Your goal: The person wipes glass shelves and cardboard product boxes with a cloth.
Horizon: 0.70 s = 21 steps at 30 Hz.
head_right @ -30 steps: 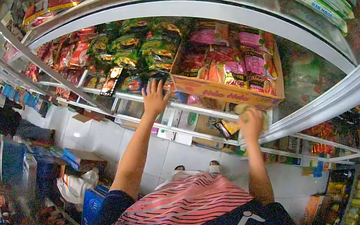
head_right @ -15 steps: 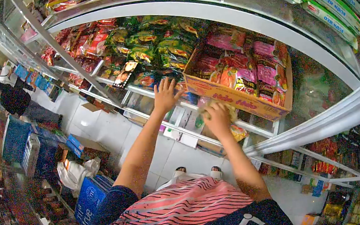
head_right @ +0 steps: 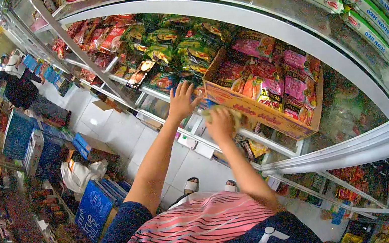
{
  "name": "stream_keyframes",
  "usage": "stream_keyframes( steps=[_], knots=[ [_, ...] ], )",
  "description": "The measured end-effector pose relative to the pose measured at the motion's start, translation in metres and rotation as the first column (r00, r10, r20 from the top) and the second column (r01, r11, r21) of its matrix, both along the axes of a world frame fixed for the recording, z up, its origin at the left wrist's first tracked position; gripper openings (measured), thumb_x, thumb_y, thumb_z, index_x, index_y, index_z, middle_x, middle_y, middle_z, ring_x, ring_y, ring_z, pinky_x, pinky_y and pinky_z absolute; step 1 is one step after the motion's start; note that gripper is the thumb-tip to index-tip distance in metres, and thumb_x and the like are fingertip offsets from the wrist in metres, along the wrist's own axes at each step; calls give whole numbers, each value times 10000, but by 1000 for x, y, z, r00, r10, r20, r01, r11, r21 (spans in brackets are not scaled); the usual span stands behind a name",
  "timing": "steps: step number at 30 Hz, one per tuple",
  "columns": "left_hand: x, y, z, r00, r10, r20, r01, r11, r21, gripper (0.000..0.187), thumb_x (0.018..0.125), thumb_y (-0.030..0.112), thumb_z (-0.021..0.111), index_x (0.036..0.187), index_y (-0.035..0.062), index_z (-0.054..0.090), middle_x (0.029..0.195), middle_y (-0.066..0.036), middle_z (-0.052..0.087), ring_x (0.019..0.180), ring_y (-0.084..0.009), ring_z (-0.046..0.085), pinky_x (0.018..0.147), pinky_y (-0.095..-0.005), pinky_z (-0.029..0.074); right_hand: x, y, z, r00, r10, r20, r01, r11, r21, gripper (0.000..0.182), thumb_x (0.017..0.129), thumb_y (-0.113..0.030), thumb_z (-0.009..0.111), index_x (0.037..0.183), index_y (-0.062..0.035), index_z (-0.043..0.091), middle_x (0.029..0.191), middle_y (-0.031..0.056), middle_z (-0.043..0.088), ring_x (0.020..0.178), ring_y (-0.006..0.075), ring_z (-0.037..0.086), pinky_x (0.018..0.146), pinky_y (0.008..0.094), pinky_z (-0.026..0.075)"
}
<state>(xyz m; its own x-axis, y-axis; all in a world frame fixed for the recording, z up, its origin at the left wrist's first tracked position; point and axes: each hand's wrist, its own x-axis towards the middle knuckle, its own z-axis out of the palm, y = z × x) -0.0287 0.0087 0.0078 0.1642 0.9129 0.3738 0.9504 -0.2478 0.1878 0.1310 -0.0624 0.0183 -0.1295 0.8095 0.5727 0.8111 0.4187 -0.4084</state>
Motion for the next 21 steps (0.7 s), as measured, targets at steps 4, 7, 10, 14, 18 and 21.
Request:
stream_keyframes(
  steps=[4, 7, 10, 14, 18, 21],
  knots=[
    [-1, 3, -4, 1000, -3, -14, 4, 1000, 20, 658, 774, 557, 432, 1262, 120, 372, 1333, -121, 312, 1240, -280, 270, 985, -517, 177, -23, 9, 18, 998, 64, 9, -61, 981, -184, 251, 643, -177, 635, 843, -33, 586, 916, 128, 570, 923, 303, 494, 824, 390, 393],
    [0, 1, 0, 1000, -5, -5, 5, 1000, -20, 630, 798, 532, 413, 1271, 120, 360, 1342, -122, 298, 1247, -281, 251, 991, -518, 163, 25, -11, 18, 999, 28, -46, -39, 961, -273, 266, 641, -201, 637, 839, -29, 596, 919, 140, 577, 905, 310, 513, 824, 392, 397],
    [-2, 3, -3, 1000, -15, -22, 15, 1000, 12, 628, 801, 527, 412, 1273, 117, 357, 1343, -125, 294, 1250, -285, 242, 994, -515, 157, 100, -56, 20, 970, -210, -119, 188, 966, -176, 246, 611, -112, 646, 822, -3, 582, 914, 169, 578, 866, 323, 536, 786, 390, 424],
    [-1, 2, -2, 999, -11, -40, 12, 1000, 13, 623, 805, 524, 403, 1271, 113, 359, 1341, -124, 296, 1246, -286, 249, 990, -517, 158, 145, -78, 18, 914, -405, 7, 391, 878, -277, 299, 629, -137, 648, 885, 3, 580, 928, 167, 581, 890, 314, 537, 810, 389, 416],
    [-2, 5, -9, 999, -36, -32, 42, 982, 186, 593, 794, 516, 420, 1202, 88, 446, 1270, -158, 388, 1186, -291, 343, 964, -481, 199, 75, -36, -5, 967, -234, -104, 231, 972, -40, 325, 631, -160, 626, 920, -26, 563, 914, 161, 565, 897, 332, 512, 788, 407, 396],
    [-1, 2, -6, 999, -43, 2, 42, 987, 155, 591, 798, 513, 414, 1206, 88, 447, 1275, -146, 388, 1187, -284, 342, 962, -472, 204, 3, -11, 14, 999, -15, 52, 24, 986, -166, 296, 618, -165, 618, 874, -29, 555, 897, 154, 569, 880, 323, 516, 778, 403, 404]
  ],
)
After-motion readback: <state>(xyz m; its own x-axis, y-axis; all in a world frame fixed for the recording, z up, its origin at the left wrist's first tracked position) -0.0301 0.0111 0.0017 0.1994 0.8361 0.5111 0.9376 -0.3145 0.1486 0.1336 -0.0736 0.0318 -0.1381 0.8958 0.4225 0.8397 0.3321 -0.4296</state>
